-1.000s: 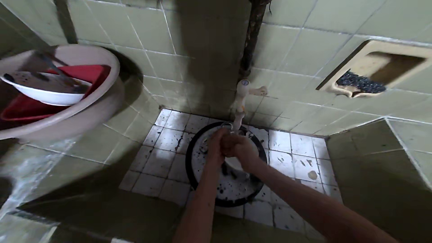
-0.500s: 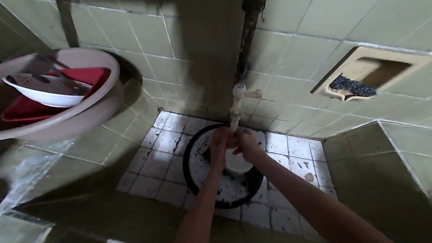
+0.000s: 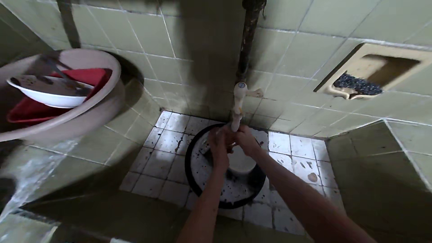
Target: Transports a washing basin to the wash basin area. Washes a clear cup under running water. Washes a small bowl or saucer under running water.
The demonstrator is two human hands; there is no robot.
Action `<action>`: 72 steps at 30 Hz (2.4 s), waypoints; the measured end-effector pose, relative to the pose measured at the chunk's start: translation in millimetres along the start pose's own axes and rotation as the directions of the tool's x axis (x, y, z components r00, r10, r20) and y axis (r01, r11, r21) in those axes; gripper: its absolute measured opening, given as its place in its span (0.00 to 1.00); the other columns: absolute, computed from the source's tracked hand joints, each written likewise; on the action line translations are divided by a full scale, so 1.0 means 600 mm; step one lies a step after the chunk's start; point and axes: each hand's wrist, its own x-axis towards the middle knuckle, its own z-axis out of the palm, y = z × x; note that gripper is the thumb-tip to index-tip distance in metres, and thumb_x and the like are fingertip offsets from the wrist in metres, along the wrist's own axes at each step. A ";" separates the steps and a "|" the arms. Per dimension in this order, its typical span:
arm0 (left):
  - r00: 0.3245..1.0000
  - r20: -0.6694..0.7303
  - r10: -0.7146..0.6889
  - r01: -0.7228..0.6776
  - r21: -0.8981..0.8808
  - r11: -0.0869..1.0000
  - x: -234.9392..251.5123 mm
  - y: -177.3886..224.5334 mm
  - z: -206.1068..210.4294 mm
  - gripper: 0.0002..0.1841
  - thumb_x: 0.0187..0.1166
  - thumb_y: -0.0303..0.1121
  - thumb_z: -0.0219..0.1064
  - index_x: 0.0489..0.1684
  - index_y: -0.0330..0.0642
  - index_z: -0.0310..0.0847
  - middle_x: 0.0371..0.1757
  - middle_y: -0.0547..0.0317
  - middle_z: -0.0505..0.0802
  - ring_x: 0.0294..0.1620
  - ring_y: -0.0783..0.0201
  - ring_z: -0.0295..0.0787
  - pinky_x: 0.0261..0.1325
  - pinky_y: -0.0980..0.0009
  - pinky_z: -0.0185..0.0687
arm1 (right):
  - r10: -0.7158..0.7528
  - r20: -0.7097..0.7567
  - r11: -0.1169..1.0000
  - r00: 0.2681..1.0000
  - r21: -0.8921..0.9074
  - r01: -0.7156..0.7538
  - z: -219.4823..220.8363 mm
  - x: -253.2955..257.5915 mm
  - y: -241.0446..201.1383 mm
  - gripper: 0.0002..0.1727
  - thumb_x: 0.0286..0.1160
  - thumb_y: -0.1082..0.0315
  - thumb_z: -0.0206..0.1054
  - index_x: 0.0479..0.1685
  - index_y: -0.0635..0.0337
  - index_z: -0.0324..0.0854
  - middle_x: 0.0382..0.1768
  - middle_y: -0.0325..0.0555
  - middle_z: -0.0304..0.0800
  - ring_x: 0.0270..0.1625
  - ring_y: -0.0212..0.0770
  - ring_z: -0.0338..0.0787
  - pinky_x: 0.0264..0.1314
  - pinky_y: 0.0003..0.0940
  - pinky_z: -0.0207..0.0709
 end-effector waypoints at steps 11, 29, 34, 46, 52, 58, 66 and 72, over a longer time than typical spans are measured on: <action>0.928 0.005 -0.373 0.370 0.126 0.921 -0.006 0.029 -0.006 0.29 0.91 0.61 0.43 0.72 0.49 0.73 0.39 0.53 0.84 0.26 0.64 0.75 0.26 0.70 0.71 | 0.088 0.301 0.989 0.949 0.089 -0.120 -0.056 -0.032 0.012 0.20 0.95 0.63 0.46 0.61 0.68 0.80 0.43 0.48 0.94 0.41 0.39 0.95 0.45 0.37 0.91; 0.994 0.108 -0.024 0.025 -0.012 1.000 0.011 0.004 -0.032 0.26 0.92 0.46 0.54 0.83 0.40 0.64 0.64 0.45 0.86 0.56 0.57 0.86 0.61 0.59 0.83 | 0.009 0.139 1.000 0.990 0.000 -0.009 0.000 -0.043 -0.018 0.11 0.87 0.72 0.58 0.57 0.69 0.80 0.43 0.48 0.87 0.44 0.35 0.86 0.53 0.34 0.82; 0.994 0.096 0.048 -0.040 -0.087 0.995 0.011 -0.011 -0.018 0.29 0.89 0.48 0.60 0.86 0.50 0.59 0.66 0.49 0.85 0.55 0.59 0.87 0.53 0.60 0.86 | 0.123 -0.051 0.986 0.991 0.123 -0.116 0.024 -0.045 -0.031 0.14 0.86 0.64 0.61 0.63 0.61 0.77 0.34 0.49 0.84 0.24 0.38 0.83 0.23 0.33 0.79; 0.986 0.164 -0.004 0.009 -0.029 1.000 0.004 -0.004 -0.011 0.26 0.93 0.46 0.52 0.83 0.40 0.64 0.67 0.45 0.85 0.60 0.55 0.86 0.63 0.56 0.84 | -0.101 0.223 0.990 0.970 -0.075 0.120 -0.049 -0.029 0.007 0.11 0.89 0.65 0.58 0.47 0.63 0.82 0.34 0.43 0.84 0.32 0.32 0.82 0.38 0.31 0.81; 0.998 0.063 0.032 -0.042 0.170 0.985 -0.005 0.001 -0.009 0.27 0.88 0.47 0.61 0.80 0.44 0.65 0.51 0.43 0.90 0.33 0.57 0.86 0.34 0.61 0.85 | 0.128 -0.053 0.992 0.990 0.025 -0.127 0.004 -0.056 -0.008 0.26 0.96 0.48 0.43 0.68 0.58 0.75 0.38 0.48 0.82 0.31 0.39 0.82 0.32 0.38 0.79; 0.961 0.052 -0.272 0.272 0.002 0.962 0.002 0.025 -0.034 0.30 0.87 0.54 0.59 0.82 0.45 0.66 0.58 0.43 0.88 0.45 0.54 0.86 0.47 0.57 0.85 | 0.008 0.219 1.000 0.976 0.016 -0.012 -0.022 -0.054 0.019 0.14 0.91 0.64 0.56 0.63 0.61 0.80 0.43 0.44 0.89 0.38 0.34 0.87 0.42 0.33 0.84; 0.835 0.361 -0.416 0.408 0.103 0.907 -0.003 0.043 -0.042 0.29 0.90 0.56 0.53 0.82 0.49 0.66 0.54 0.42 0.89 0.40 0.52 0.91 0.43 0.58 0.90 | 0.076 0.229 0.978 0.970 -0.208 -0.027 -0.040 -0.022 -0.042 0.18 0.93 0.57 0.53 0.37 0.57 0.81 0.18 0.35 0.74 0.17 0.28 0.73 0.18 0.22 0.69; 0.967 0.160 -0.196 0.206 -0.047 0.977 -0.004 0.003 -0.016 0.34 0.86 0.58 0.58 0.88 0.53 0.56 0.68 0.44 0.84 0.58 0.51 0.85 0.55 0.52 0.85 | -0.363 -0.138 0.696 0.921 -0.698 0.170 0.042 -0.053 -0.019 0.21 0.87 0.60 0.61 0.59 0.73 0.84 0.62 0.70 0.84 0.67 0.72 0.81 0.61 0.68 0.76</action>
